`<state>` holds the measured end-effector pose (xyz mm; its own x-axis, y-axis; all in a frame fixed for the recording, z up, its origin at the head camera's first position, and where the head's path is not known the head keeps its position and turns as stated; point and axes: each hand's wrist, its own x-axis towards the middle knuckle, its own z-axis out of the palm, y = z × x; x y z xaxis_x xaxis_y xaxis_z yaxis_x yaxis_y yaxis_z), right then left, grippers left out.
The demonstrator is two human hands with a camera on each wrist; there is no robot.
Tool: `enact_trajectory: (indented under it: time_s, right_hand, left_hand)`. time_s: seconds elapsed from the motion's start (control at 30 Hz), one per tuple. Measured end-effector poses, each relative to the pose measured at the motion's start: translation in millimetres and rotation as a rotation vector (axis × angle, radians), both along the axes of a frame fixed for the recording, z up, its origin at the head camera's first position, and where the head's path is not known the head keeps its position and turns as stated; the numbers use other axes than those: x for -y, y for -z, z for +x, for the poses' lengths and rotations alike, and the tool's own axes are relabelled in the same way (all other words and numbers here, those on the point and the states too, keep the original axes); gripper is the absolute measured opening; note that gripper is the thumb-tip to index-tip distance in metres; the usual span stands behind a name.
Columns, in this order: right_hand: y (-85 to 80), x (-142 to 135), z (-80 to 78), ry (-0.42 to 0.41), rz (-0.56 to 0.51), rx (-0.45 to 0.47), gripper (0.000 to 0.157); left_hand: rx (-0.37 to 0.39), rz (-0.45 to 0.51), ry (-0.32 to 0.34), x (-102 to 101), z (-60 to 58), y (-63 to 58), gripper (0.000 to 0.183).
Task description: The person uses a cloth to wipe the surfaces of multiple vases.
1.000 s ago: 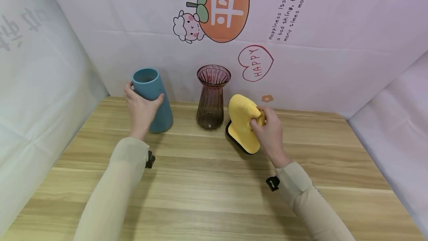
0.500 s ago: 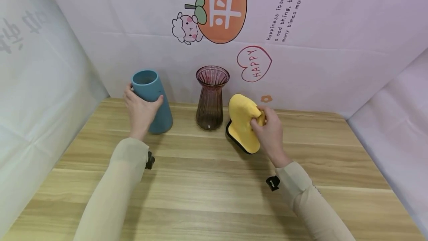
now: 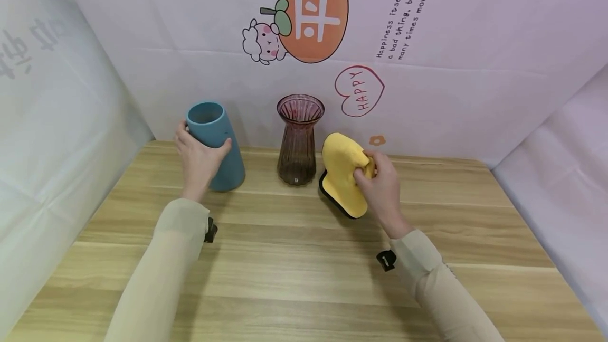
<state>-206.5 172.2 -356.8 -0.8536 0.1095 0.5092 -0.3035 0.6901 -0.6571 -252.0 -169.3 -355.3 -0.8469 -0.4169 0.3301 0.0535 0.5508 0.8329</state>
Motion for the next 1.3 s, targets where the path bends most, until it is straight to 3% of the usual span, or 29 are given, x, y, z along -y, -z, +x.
enact_trajectory:
  time_s: [0.3, 0.63, 1.3]
  right_hand:
    - [-3.0, 1.1, 1.2, -0.007, -0.003, -0.012, 0.032]
    - [-2.7, 3.0, 2.2, -0.005, 0.007, -0.032, 0.031]
    - [-3.9, 3.3, 3.0, -0.004, 0.008, -0.047, 0.03]
  left_hand:
    - [0.031, -0.014, -0.002, 1.4, 1.1, -0.5, 0.097]
    - [-0.016, -0.005, -0.015, -1.3, 2.0, 4.9, 0.096]
    - [-0.011, 0.004, 0.025, -8.7, 7.8, 6.4, 0.095]
